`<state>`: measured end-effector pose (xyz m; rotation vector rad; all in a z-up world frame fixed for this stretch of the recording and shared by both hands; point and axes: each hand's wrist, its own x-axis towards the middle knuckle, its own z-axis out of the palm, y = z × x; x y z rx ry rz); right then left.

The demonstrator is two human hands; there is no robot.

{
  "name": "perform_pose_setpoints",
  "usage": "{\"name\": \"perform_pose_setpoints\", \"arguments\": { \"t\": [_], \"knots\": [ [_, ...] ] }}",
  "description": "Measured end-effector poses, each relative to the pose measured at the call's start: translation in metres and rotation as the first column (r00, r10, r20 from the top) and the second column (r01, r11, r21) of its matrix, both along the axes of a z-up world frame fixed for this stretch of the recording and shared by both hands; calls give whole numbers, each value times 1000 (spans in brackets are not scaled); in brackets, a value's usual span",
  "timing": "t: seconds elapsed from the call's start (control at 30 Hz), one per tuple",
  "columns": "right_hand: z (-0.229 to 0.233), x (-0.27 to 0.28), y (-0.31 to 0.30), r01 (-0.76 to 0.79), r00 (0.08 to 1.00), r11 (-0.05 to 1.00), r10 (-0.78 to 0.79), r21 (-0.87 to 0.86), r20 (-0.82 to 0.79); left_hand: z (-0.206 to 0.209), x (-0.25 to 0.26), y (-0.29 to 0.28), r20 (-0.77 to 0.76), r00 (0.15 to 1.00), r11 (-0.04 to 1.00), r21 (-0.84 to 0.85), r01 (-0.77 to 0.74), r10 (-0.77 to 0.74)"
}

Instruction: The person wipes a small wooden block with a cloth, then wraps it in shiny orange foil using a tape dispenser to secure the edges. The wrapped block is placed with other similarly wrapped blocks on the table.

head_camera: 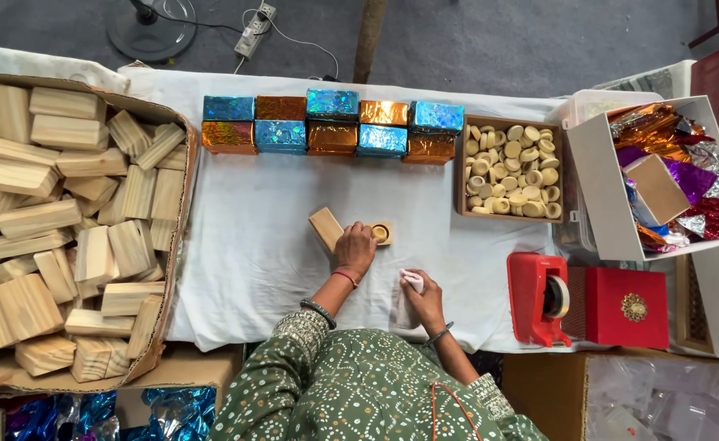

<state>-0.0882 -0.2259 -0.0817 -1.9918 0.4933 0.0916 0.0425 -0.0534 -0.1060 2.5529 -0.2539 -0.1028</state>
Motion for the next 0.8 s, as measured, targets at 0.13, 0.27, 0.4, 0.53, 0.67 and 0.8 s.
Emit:
{"name": "perform_pose_setpoints", "arguments": {
  "t": [0.13, 0.27, 0.4, 0.53, 0.67, 0.8],
  "knots": [
    [3, -5, 3, -6, 1000, 1000, 6, -2, -11, -11, 4, -7, 66, 998, 998, 61, 6, -10],
    [2, -6, -11, 23, 999, 1000, -22, 4, -28, 17, 0, -5, -4, 999, 999, -13, -44, 44],
    [9, 14, -31, 62, 998, 994, -65, -87, -21, 101, -9, 23, -107, 989, 911, -389, -135, 101],
    [4, 46, -58, -23, 999, 926, 34, -376, 21, 278, -32, 66, 204, 978, 781, -617, 97, 40],
    [38, 83, -42, -259, 965, 676, 203, -690, -163, 363, -55, 104, 507, 858, 745, -541, 391, -83],
    [52, 96, -10, -356, 927, 542, 305, -761, -217, 365, -72, 118, 477, 878, 785, -554, 276, 27]
  ]
}}
